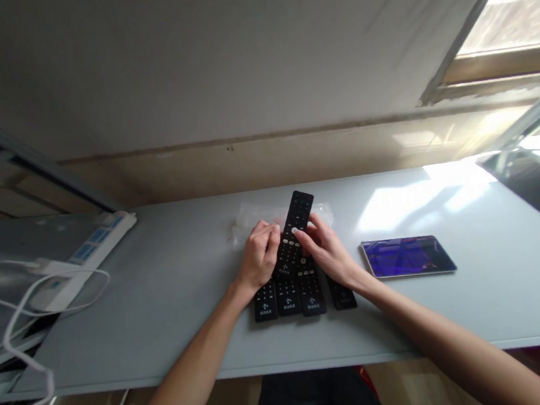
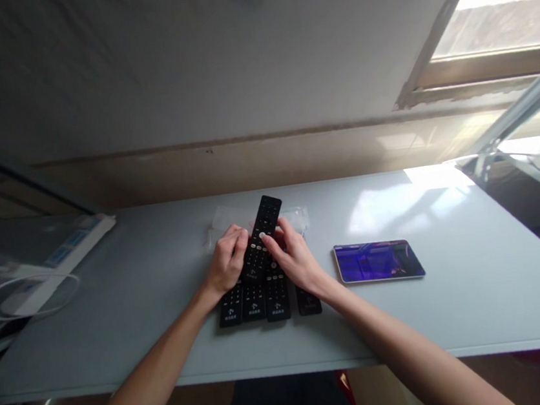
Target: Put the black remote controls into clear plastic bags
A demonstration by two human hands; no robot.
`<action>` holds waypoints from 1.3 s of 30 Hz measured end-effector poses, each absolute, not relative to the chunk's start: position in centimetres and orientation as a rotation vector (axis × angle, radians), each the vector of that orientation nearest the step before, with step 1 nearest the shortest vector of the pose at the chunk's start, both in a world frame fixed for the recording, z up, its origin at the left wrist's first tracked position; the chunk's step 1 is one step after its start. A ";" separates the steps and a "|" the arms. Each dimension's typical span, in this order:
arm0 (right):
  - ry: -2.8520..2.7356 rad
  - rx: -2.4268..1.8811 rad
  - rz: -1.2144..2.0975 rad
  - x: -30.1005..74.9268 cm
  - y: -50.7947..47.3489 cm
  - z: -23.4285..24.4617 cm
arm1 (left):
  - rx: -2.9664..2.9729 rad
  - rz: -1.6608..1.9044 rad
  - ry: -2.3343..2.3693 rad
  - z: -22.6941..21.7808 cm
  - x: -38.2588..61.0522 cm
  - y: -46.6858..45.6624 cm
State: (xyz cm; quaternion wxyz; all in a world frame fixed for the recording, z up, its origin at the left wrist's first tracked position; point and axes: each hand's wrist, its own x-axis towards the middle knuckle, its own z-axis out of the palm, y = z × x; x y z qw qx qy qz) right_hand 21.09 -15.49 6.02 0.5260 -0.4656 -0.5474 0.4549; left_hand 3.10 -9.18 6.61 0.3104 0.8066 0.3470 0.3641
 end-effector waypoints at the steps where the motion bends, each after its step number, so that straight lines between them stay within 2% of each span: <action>1: -1.305 -1.108 1.091 21.1 -15.4 5.9 | 2.122 0.960 0.923 6.4 3.2 -9.1; 19: -1.287 -1.196 1.111 21.0 -15.3 5.8 | 2.049 1.060 0.994 4.7 3.2 -9.3; 39: -1.345 -1.199 1.086 21.3 -15.4 5.8 | 2.163 1.076 0.981 5.2 3.1 -9.1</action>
